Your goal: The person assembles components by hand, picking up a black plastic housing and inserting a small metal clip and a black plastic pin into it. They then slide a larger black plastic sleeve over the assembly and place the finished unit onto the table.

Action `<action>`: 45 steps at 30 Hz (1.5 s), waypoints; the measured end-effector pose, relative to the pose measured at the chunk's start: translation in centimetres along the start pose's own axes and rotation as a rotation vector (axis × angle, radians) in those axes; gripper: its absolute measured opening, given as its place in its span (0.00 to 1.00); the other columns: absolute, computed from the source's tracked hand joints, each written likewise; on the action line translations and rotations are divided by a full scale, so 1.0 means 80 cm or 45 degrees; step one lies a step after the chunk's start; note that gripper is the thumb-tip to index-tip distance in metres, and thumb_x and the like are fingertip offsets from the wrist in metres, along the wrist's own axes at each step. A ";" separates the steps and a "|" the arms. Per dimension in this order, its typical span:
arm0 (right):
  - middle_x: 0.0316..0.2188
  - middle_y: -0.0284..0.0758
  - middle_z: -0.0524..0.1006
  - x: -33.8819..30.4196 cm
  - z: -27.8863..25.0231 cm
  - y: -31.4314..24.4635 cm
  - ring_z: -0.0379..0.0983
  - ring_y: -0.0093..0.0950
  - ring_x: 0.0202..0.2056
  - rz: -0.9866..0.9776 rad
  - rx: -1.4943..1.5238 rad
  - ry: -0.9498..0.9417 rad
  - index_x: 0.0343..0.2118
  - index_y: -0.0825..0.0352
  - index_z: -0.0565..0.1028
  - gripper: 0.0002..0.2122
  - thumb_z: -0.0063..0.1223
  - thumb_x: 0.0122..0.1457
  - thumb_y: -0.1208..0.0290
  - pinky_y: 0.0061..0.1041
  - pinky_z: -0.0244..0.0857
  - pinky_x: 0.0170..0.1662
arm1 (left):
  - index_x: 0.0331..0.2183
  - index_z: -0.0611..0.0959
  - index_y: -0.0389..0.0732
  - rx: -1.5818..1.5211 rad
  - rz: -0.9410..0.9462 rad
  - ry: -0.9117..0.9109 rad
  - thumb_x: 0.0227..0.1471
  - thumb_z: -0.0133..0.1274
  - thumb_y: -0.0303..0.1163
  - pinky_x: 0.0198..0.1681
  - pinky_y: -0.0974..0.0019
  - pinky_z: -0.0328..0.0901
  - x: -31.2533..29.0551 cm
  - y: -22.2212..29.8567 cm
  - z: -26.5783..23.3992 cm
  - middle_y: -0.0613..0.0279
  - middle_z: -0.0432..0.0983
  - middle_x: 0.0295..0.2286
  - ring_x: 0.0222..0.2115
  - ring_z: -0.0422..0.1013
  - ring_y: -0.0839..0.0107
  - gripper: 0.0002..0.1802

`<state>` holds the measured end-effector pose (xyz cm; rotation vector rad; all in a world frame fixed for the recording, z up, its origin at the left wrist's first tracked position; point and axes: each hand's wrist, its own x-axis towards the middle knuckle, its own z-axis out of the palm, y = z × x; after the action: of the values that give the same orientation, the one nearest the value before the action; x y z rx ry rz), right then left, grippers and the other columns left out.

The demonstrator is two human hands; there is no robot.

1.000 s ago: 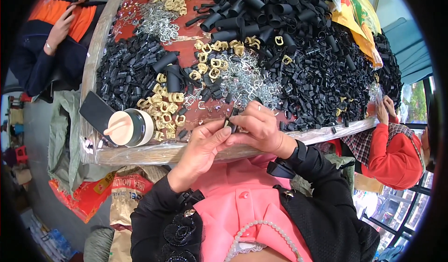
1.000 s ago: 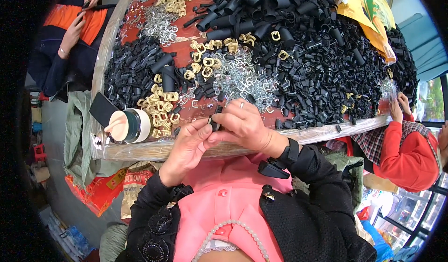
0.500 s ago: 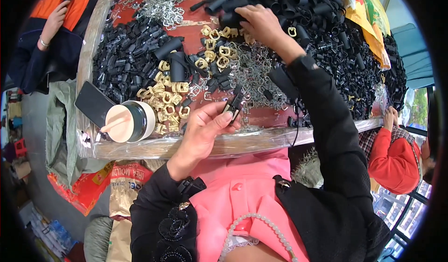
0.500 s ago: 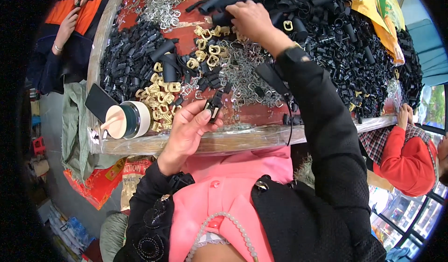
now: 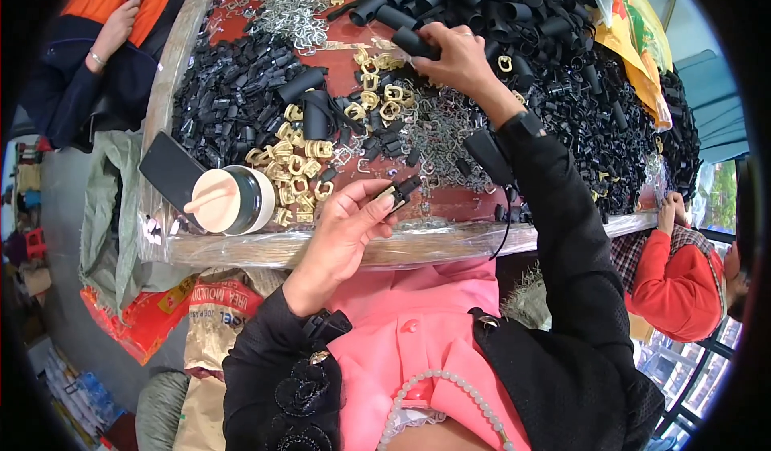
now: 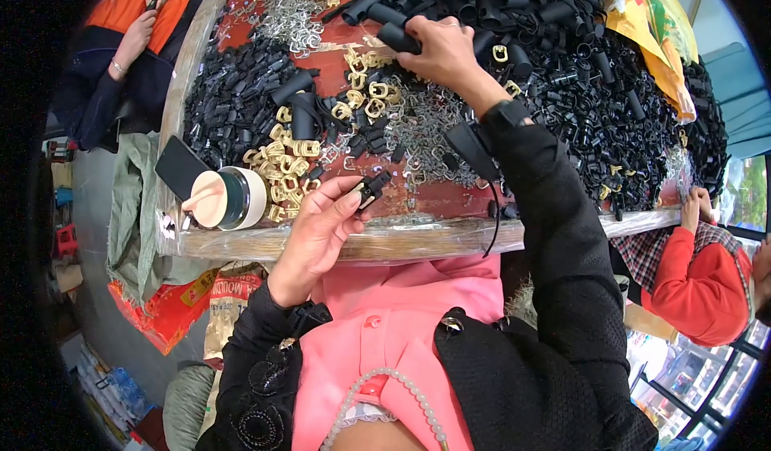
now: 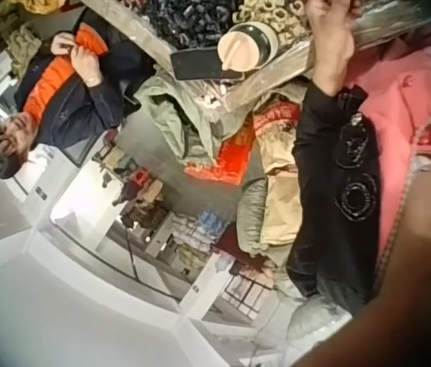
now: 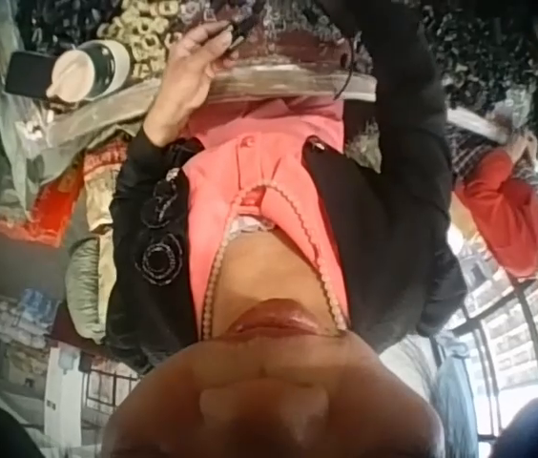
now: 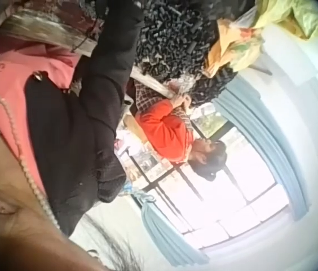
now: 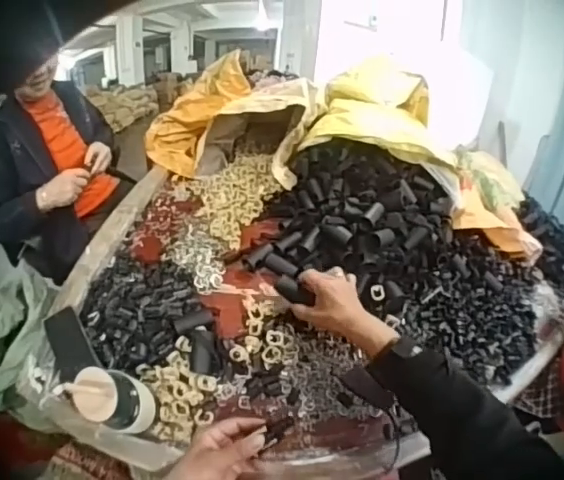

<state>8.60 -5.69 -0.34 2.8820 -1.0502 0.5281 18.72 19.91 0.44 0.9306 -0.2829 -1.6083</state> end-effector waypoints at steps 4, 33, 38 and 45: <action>0.26 0.33 0.72 -0.030 -0.044 -0.004 0.67 0.26 0.27 0.276 0.613 -0.013 0.37 0.63 0.69 0.18 0.52 0.41 0.61 0.21 0.58 0.29 | 0.36 0.71 0.35 -0.021 0.019 -0.007 0.45 0.50 0.29 0.21 0.81 0.60 -0.009 -0.002 0.000 0.67 0.70 0.24 0.21 0.65 0.82 0.14; 0.16 0.38 0.69 -0.199 -0.089 -0.069 0.62 0.21 0.16 1.260 2.277 -0.867 0.28 0.74 0.70 0.20 0.30 0.54 0.61 0.15 0.54 0.20 | 0.34 0.70 0.35 0.507 0.005 -0.073 0.45 0.52 0.31 0.18 0.83 0.55 0.005 -0.008 0.021 0.68 0.68 0.20 0.17 0.60 0.86 0.14; 0.18 0.34 0.70 -0.205 -0.080 -0.074 0.64 0.18 0.18 1.223 2.262 -0.800 0.31 0.73 0.70 0.16 0.29 0.54 0.66 0.13 0.56 0.18 | 0.33 0.71 0.34 0.641 0.031 -0.086 0.45 0.52 0.31 0.19 0.82 0.59 0.009 -0.009 0.020 0.68 0.69 0.21 0.18 0.62 0.86 0.14; 0.18 0.34 0.70 -0.207 -0.084 -0.083 0.64 0.17 0.18 1.032 2.168 -0.687 0.31 0.72 0.70 0.18 0.26 0.56 0.64 0.14 0.56 0.18 | 0.34 0.72 0.33 0.582 -0.013 -0.062 0.45 0.51 0.29 0.22 0.80 0.63 0.014 -0.017 0.021 0.65 0.71 0.23 0.19 0.66 0.82 0.13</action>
<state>-1.05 10.63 1.19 3.6829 -3.1742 1.0759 16.57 18.78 0.18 1.2380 -0.7008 -1.6067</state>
